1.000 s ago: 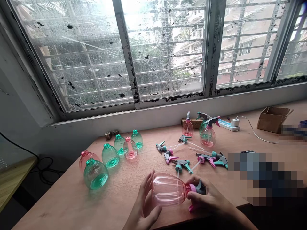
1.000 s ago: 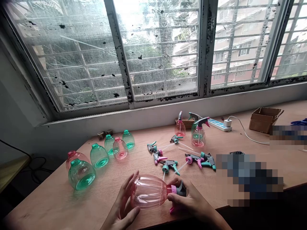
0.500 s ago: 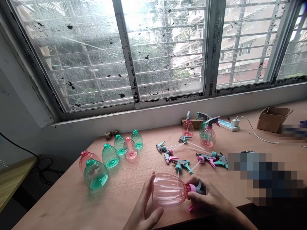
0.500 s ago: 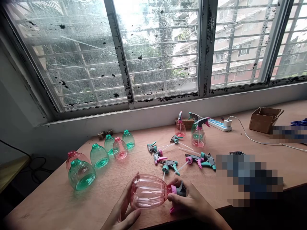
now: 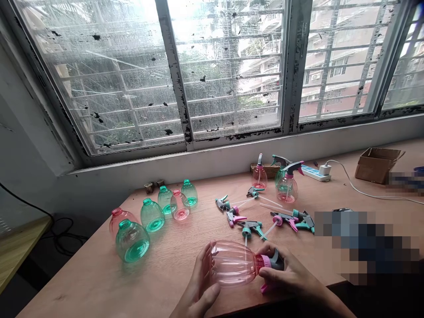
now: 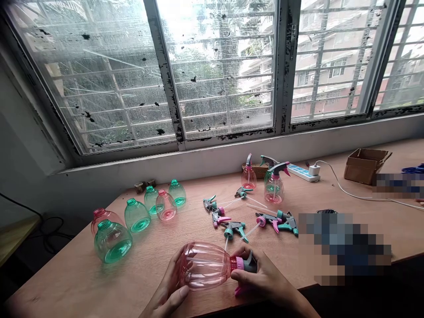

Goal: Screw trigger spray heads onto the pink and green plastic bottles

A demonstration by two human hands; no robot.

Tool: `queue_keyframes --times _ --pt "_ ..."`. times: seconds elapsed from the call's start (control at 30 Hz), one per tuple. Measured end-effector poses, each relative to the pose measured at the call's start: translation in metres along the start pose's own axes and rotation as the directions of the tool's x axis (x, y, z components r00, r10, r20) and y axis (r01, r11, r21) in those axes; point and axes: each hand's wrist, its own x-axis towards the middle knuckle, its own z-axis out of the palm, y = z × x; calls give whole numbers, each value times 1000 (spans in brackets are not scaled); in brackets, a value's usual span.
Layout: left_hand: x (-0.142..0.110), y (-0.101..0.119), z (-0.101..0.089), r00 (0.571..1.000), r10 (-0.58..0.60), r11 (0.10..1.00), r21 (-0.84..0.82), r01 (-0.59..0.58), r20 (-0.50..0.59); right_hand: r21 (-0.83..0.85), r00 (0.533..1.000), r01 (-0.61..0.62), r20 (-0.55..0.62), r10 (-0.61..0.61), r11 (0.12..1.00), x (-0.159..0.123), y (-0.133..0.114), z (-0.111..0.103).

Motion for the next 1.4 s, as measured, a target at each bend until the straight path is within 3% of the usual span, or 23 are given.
queue_keyframes --times 0.17,0.47,0.9,1.4 --pt "1 -5 -1 1000 29 999 30 -29 -6 -35 999 32 -13 -32 999 4 8 -2" --pt "1 17 9 1000 21 1000 -11 -21 20 -70 1000 20 -1 -20 997 -2 -3 -3" --pt "3 4 9 997 79 997 28 -79 -12 18 1000 -8 13 8 1000 -1 -2 -1" --pt "0 15 10 999 36 999 31 -36 0 -96 1000 7 -4 -7 995 1 -2 -4"
